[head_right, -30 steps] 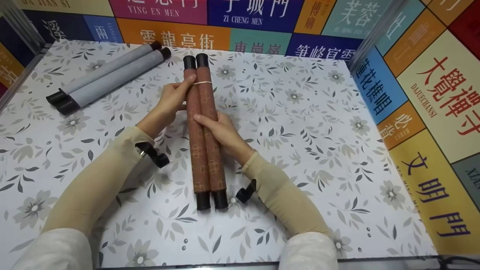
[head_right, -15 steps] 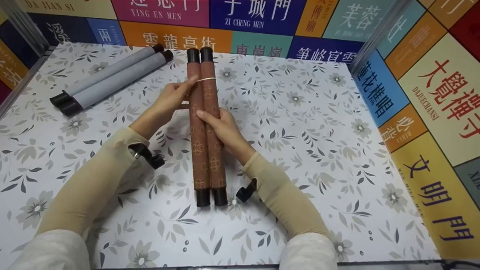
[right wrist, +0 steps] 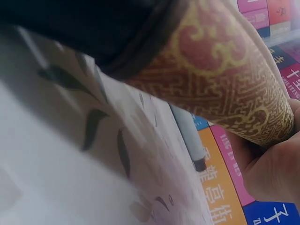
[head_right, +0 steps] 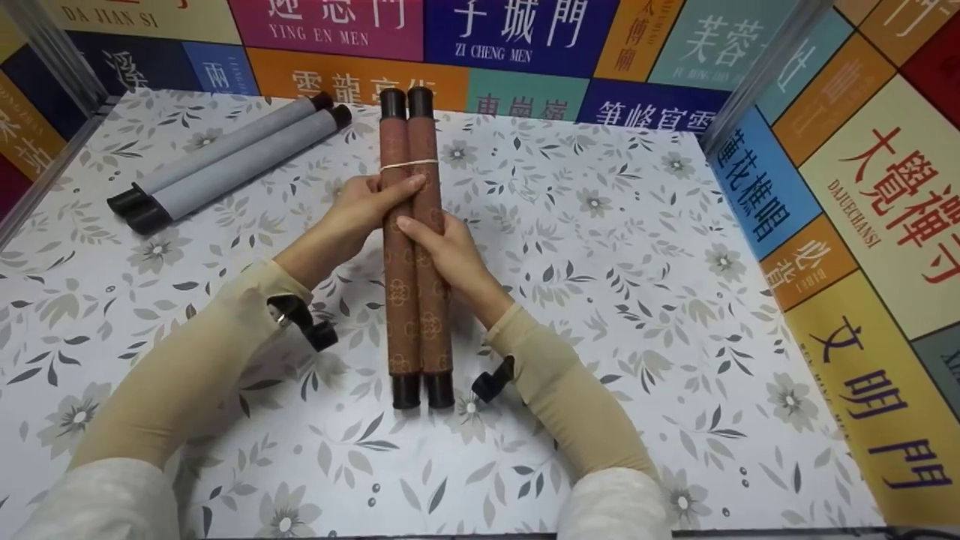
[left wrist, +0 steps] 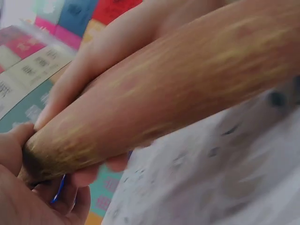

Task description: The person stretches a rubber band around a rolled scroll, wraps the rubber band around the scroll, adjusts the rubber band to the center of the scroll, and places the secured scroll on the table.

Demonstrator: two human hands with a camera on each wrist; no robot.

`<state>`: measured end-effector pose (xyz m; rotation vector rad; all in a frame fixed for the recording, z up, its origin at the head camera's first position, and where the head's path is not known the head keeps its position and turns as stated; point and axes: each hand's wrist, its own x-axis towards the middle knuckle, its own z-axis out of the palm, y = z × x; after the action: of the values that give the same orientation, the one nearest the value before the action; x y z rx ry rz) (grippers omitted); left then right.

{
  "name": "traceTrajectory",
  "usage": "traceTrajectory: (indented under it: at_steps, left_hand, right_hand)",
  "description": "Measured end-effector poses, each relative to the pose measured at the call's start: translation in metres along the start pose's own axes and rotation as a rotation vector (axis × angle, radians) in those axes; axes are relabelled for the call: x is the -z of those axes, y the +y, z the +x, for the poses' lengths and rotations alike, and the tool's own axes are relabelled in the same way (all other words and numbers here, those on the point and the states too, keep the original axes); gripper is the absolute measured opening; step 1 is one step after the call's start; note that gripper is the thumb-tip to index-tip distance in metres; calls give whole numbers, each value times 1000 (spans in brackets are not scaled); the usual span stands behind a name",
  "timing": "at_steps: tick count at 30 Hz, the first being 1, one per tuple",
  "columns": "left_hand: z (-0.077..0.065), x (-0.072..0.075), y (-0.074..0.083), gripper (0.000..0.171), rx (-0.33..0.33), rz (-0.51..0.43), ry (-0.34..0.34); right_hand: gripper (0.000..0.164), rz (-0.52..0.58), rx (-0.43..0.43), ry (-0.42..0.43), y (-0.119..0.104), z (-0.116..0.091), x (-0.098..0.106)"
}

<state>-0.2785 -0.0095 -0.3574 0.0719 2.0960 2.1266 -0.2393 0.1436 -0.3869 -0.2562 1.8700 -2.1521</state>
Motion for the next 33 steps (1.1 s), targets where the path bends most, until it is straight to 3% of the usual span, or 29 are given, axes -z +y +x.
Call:
traceTrajectory:
  at_steps: [5, 13, 23, 27, 33]
  left_hand:
    - [1, 8, 5, 46, 25, -24, -63]
    - [16, 22, 21, 46, -42, -70, -21]
    - [-2, 13, 11, 40, -24, 124, -137]
    - [1, 15, 19, 42, -24, 42, -141]
    - [8, 18, 34, 40, -59, -21, -75]
  right_hand:
    - [38, -4, 4, -2, -2, 0, 0]
    - [37, -28, 1, 3, -3, -1, -2]
    - [35, -25, 36, -4, -6, 2, 2]
    - [33, -26, 38, -13, -6, 0, 1]
    - [35, -18, 39, -35, -8, -3, -3]
